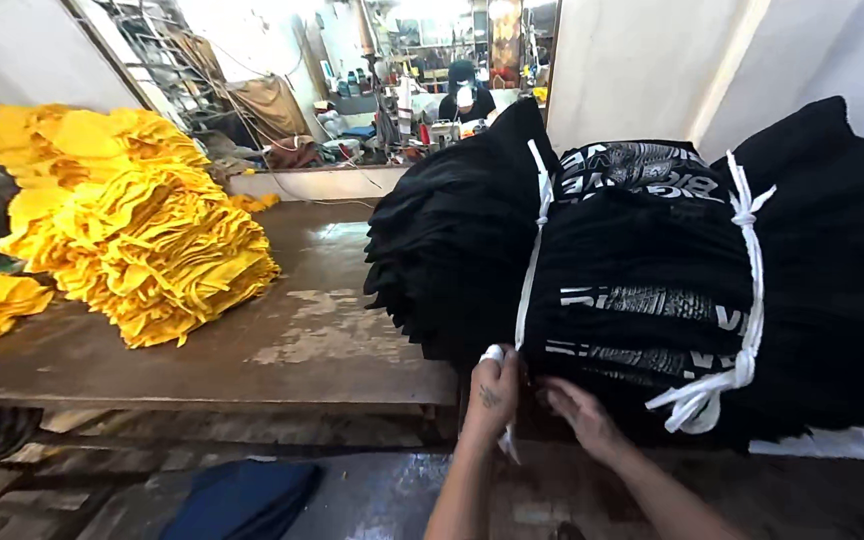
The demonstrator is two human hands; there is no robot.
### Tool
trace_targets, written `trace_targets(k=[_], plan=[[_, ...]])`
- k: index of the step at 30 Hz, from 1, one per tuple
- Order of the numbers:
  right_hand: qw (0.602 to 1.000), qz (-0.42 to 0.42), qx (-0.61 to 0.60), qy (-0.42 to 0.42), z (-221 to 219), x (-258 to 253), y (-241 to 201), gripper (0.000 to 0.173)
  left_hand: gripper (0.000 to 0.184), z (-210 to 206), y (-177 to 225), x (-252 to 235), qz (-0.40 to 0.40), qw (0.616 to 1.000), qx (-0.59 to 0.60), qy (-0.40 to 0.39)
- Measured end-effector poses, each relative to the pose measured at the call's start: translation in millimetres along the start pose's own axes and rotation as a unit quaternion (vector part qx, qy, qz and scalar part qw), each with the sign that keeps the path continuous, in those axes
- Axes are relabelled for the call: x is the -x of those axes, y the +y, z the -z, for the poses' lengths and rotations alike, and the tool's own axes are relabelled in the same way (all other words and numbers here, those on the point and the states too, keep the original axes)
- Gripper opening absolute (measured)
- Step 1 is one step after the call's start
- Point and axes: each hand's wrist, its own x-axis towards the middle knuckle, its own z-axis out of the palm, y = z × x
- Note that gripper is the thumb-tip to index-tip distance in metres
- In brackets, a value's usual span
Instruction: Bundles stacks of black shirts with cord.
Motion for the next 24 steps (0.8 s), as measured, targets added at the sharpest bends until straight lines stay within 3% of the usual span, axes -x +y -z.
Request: trace_targets(k=[3, 7, 11, 14, 16, 18, 24], plan=[[0.999, 0.004, -0.039, 0.031, -10.0, -5.7, -32.0, 0.046, 0.033, 16.5, 9.0, -11.7, 0.034, 0.994, 0.003, -0.107], [0.975, -0.056, -0.213, 0.028, -45.0, -27.8, -58.1, 0.063, 0.039, 24.2, 21.2, -17.1, 0.044, 0.979, -0.124, -0.153], [0.892, -0.061, -0.439, 0.088, -75.8, -51.4, -63.7, 0.066, 0.042, 23.6, 13.2, -13.0, 0.001, 0.989, -0.103, -0.109], [0.827, -0.052, -0.536, 0.16, -95.2, -57.3, -73.5, 0.054, 0.035, 33.2, 36.4, -2.8, 0.022, 0.99, -0.072, -0.116], [0.798, -0.074, -0.556, 0.221, -104.7, -56.4, -88.2, 0.051, 0.034, 31.8, 16.9, -6.6, -0.02, 0.992, -0.054, -0.109], [0.809, -0.044, -0.532, 0.245, -112.8, -60.0, -77.7, 0.053, 0.034, 23.6, -18.8, -16.8, -0.091, 0.992, -0.031, -0.077], [0.891, 0.025, -0.334, 0.306, -109.1, -73.7, -42.7, 0.051, 0.033, 0.4, -52.6, -31.8, -0.237, 0.97, 0.056, 0.027]])
